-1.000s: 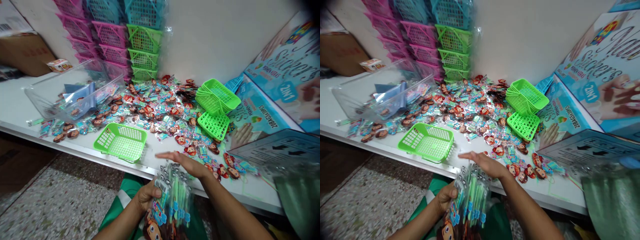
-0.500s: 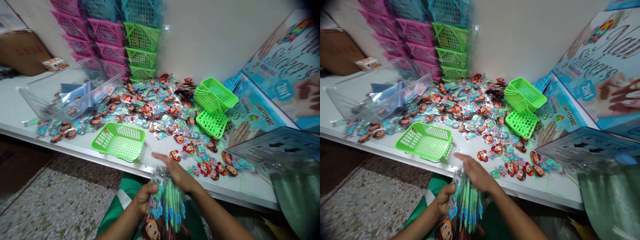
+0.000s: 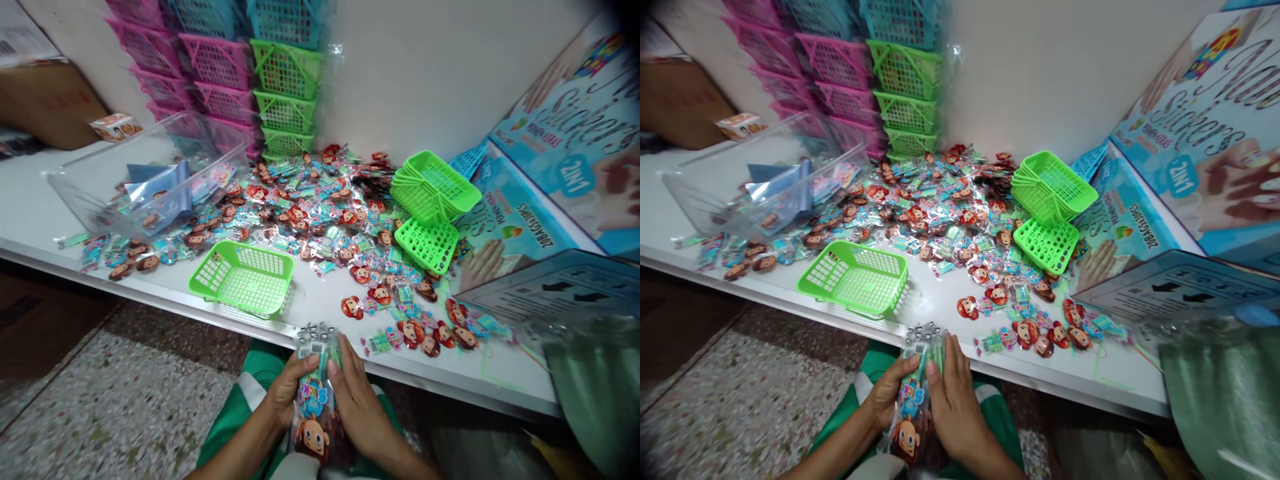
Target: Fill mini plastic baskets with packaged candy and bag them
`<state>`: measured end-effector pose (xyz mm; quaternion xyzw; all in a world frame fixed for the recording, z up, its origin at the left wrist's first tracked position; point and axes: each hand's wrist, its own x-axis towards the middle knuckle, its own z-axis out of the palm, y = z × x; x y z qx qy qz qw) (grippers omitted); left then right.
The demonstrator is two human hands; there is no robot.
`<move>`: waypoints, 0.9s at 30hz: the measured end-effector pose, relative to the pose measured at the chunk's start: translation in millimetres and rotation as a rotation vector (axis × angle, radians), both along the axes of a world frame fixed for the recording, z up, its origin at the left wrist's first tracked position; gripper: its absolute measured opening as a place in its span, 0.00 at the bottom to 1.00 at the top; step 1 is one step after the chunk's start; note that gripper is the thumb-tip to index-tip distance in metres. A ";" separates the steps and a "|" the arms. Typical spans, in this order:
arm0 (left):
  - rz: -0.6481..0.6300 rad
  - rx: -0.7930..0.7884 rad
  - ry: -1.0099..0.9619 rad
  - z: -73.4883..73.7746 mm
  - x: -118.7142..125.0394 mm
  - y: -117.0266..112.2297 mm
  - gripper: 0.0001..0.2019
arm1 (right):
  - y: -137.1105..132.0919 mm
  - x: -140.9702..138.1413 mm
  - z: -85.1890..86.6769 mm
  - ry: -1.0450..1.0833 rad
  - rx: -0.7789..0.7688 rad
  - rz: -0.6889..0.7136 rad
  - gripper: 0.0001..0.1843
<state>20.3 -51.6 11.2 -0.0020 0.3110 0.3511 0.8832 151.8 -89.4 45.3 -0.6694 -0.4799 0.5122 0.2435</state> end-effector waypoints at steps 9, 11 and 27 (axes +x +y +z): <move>0.083 0.139 0.292 20.4 10.6 -4.7 0.30 | 8.4 -4.1 0.6 0.383 0.080 -0.048 0.54; 0.094 0.159 0.297 24.2 11.6 -5.7 0.31 | 9.0 -6.4 -1.8 0.381 0.101 -0.063 0.50; 0.429 0.798 1.138 58.9 -68.8 42.7 0.23 | 68.2 17.2 36.1 0.642 0.079 -0.092 0.32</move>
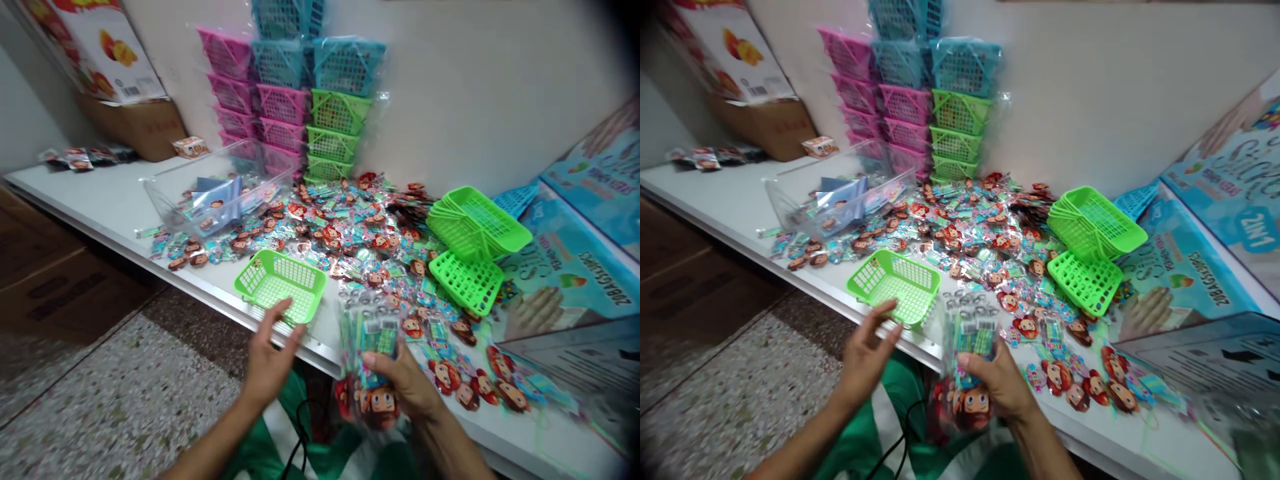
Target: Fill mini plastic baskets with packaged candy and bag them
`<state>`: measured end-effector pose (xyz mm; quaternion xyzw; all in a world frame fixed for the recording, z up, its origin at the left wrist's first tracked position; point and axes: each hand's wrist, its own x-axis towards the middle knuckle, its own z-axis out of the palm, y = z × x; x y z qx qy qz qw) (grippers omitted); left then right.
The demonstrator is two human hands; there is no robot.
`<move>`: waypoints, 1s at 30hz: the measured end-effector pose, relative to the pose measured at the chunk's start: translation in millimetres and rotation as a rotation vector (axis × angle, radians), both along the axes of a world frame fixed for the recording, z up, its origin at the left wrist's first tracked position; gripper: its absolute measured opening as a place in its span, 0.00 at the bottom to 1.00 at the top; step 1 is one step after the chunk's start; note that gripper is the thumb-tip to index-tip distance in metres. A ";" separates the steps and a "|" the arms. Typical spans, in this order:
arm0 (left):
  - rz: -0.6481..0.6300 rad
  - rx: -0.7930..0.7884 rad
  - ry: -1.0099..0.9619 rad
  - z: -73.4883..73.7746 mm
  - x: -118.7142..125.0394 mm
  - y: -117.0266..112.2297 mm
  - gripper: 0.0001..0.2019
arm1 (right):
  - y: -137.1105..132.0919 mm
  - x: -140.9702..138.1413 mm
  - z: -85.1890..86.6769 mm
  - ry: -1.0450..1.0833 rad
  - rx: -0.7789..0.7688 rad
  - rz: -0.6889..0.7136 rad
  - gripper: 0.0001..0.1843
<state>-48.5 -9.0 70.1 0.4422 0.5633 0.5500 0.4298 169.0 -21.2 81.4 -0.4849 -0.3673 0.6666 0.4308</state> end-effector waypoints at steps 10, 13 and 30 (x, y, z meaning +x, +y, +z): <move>0.256 0.013 0.274 -59.1 -101.5 109.8 0.19 | 126.5 -97.2 52.6 -0.523 0.719 0.279 0.48; 0.261 0.019 0.239 -62.2 -90.8 101.3 0.19 | 135.1 -118.9 32.9 -0.898 0.870 0.384 0.49; 0.252 -0.026 0.062 -57.7 -64.7 69.8 0.23 | 135.1 -137.6 -36.9 -1.813 1.027 0.719 0.39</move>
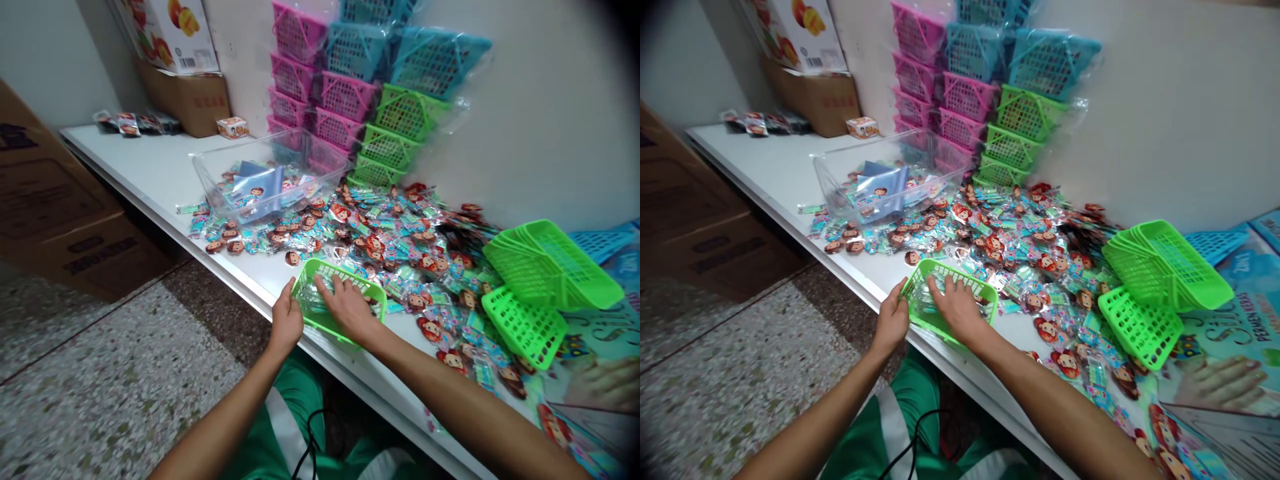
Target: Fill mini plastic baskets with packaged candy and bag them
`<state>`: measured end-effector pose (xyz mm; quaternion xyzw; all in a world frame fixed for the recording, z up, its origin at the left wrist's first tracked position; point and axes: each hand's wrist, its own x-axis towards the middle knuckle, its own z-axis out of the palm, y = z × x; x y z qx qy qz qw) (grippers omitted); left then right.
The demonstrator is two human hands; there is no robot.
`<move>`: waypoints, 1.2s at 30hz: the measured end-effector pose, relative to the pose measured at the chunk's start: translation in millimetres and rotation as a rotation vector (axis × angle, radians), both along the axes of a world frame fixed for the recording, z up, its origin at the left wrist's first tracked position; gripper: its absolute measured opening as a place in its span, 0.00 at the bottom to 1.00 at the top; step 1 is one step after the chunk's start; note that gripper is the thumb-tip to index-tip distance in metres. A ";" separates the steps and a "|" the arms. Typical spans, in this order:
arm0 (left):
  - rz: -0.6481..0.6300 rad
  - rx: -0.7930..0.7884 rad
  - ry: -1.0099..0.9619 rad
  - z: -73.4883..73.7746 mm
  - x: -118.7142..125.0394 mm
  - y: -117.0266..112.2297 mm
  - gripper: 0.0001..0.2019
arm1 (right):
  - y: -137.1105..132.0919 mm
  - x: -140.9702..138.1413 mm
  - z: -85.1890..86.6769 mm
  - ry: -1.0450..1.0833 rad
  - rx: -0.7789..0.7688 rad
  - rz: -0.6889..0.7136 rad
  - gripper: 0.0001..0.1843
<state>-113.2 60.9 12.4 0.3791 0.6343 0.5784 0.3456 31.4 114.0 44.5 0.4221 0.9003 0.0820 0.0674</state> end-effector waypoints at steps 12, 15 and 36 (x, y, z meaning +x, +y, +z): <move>0.058 -0.043 -0.014 4.3 9.1 6.4 0.24 | 13.2 9.3 1.8 0.067 -0.306 0.107 0.54; 0.059 -0.048 -0.008 3.5 9.1 6.4 0.24 | 19.8 20.3 14.6 0.133 -0.488 0.126 0.62; -0.005 -0.019 0.036 -1.6 4.1 5.0 0.24 | 19.9 18.9 -1.0 0.215 -0.297 0.277 0.37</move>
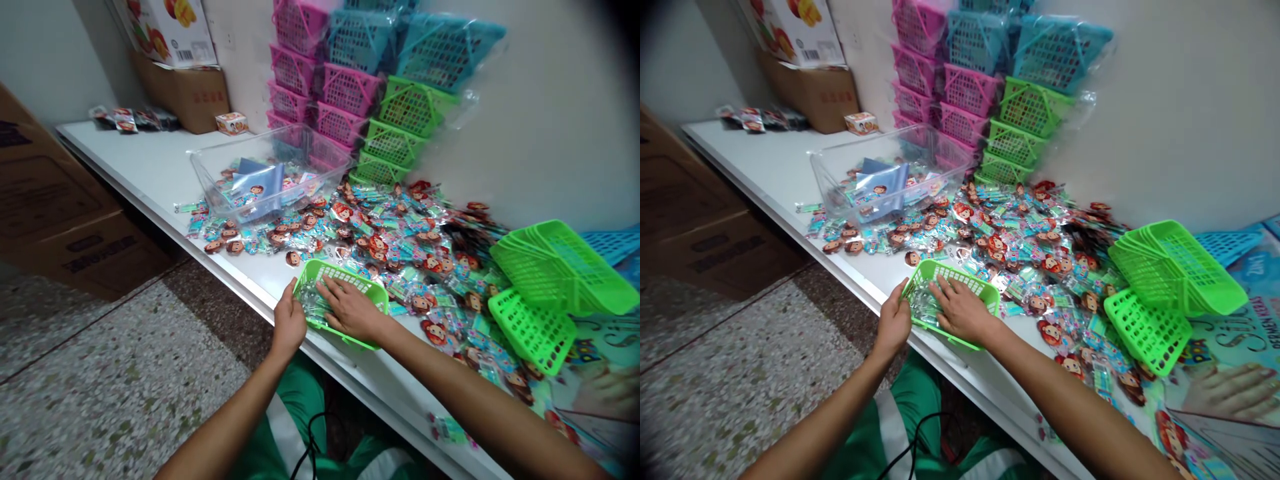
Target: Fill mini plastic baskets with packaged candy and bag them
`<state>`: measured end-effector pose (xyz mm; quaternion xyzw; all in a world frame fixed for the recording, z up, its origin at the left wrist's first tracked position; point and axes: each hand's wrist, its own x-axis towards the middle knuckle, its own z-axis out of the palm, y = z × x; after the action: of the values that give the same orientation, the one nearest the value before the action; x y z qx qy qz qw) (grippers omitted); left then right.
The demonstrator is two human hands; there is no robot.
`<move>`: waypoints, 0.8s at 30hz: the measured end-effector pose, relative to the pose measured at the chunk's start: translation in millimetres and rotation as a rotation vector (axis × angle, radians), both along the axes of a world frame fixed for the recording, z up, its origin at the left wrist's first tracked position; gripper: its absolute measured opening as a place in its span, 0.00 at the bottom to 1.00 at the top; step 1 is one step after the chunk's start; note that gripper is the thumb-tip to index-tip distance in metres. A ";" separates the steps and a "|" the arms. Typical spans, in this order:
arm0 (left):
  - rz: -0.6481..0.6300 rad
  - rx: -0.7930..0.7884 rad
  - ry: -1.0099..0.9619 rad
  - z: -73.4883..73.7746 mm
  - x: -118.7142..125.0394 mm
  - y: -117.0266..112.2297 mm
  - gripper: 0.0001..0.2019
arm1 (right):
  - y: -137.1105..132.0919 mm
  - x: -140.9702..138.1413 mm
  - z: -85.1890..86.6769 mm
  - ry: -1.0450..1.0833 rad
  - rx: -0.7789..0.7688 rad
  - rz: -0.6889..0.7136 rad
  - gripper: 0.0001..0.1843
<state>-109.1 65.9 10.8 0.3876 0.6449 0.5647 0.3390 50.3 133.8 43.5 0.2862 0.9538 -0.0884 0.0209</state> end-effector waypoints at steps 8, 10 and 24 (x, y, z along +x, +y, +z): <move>0.007 -0.005 0.015 0.7 -0.7 0.2 0.24 | 4.0 -1.0 -8.0 -0.006 -0.028 0.103 0.36; 0.005 -0.010 0.014 1.7 0.2 0.0 0.24 | 3.4 -1.3 -16.8 -0.016 -0.026 0.074 0.37; 0.093 -0.006 0.027 3.3 3.8 3.0 0.24 | 15.7 -6.3 -13.6 0.226 -0.412 -0.061 0.38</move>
<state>-105.3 68.9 14.1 0.3640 0.6685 0.5724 0.3049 44.0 149.5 29.9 0.2931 0.9027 -0.3134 -0.0307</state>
